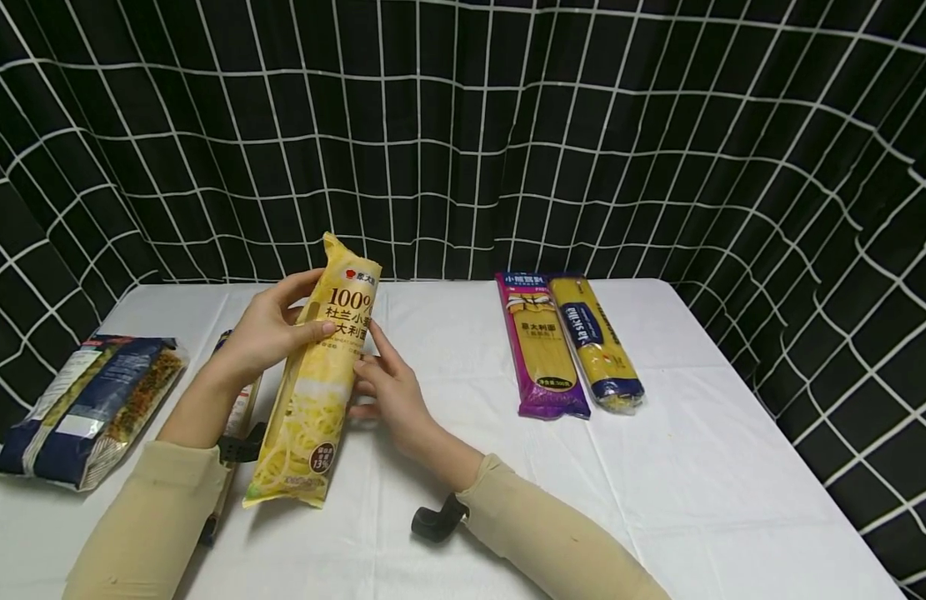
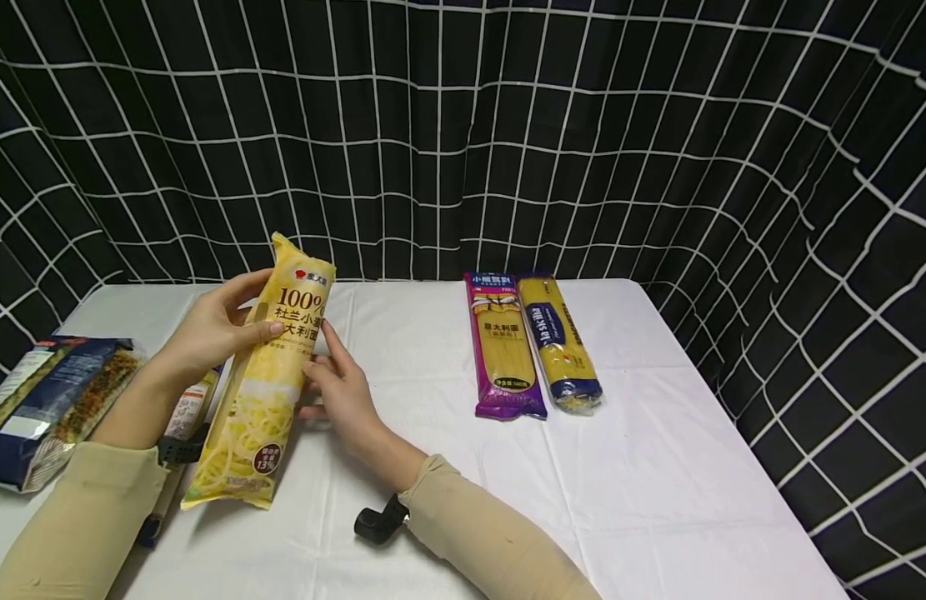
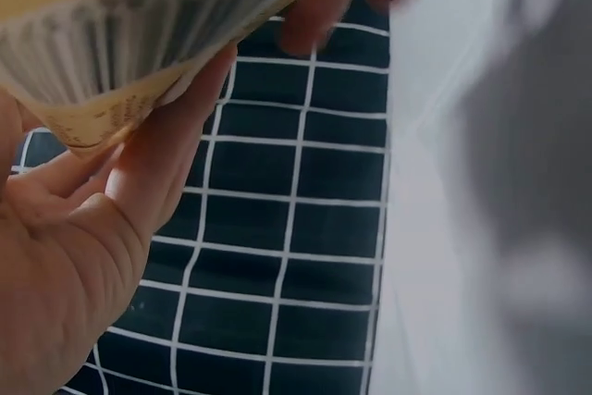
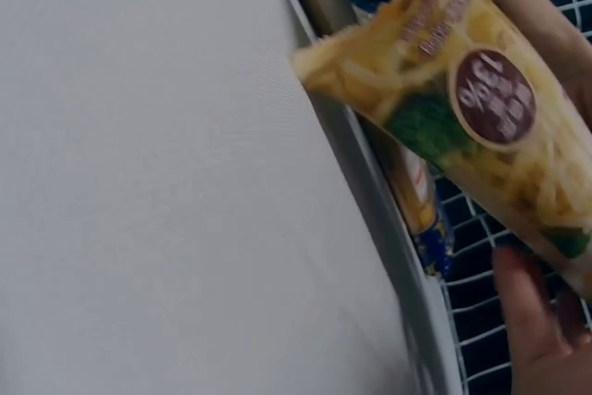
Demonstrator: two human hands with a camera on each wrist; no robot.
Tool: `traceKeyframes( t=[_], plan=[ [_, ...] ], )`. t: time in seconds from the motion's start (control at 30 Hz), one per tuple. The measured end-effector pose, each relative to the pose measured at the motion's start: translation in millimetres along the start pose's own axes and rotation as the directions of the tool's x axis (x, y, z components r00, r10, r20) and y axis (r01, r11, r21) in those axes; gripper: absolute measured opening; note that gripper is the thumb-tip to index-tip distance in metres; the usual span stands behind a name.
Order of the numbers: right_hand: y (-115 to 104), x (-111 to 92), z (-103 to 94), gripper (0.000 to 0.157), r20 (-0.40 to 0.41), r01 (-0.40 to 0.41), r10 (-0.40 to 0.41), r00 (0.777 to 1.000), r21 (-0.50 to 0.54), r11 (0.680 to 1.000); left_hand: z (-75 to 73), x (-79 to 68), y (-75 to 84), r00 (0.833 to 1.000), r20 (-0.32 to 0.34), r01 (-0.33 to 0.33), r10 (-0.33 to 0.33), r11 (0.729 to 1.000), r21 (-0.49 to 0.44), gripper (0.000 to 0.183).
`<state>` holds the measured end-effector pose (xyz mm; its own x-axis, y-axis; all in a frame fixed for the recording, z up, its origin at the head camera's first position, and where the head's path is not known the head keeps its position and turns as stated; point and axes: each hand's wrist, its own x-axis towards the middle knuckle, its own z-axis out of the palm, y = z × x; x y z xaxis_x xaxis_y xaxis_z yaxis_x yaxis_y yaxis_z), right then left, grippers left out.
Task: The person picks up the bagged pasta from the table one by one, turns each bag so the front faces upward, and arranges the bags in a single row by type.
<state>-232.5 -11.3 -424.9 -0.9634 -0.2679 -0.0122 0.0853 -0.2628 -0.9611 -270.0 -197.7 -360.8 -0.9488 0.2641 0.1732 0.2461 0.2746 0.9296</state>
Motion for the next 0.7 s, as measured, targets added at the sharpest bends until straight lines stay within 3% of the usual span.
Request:
traceKeyframes(
  t=[0.2, 0.43, 0.7],
  plan=[
    [0.4, -0.7, -1.4, 0.064, 0.026, 0.021, -0.021, 0.999, 0.01, 1.0, -1.6, -0.5, -2.4, 1.0, 0.018, 0.011, -0.011, 1.0, 0.02, 0.075],
    [-0.1, 4.5, -9.7, 0.066, 0.041, 0.069, -0.07, 0.997, 0.018, 0.997, -2.1, 1.1, -2.3, 0.995, 0.095, 0.022, -0.026, 0.999, 0.045, 0.078],
    [-10.5, 10.3, -17.0, 0.066, 0.035, 0.133, -0.131, 0.991, -0.055, 0.99, -3.7, 1.0, -2.6, 0.987, 0.149, 0.05, -0.06, 0.996, 0.069, 0.08]
  ],
)
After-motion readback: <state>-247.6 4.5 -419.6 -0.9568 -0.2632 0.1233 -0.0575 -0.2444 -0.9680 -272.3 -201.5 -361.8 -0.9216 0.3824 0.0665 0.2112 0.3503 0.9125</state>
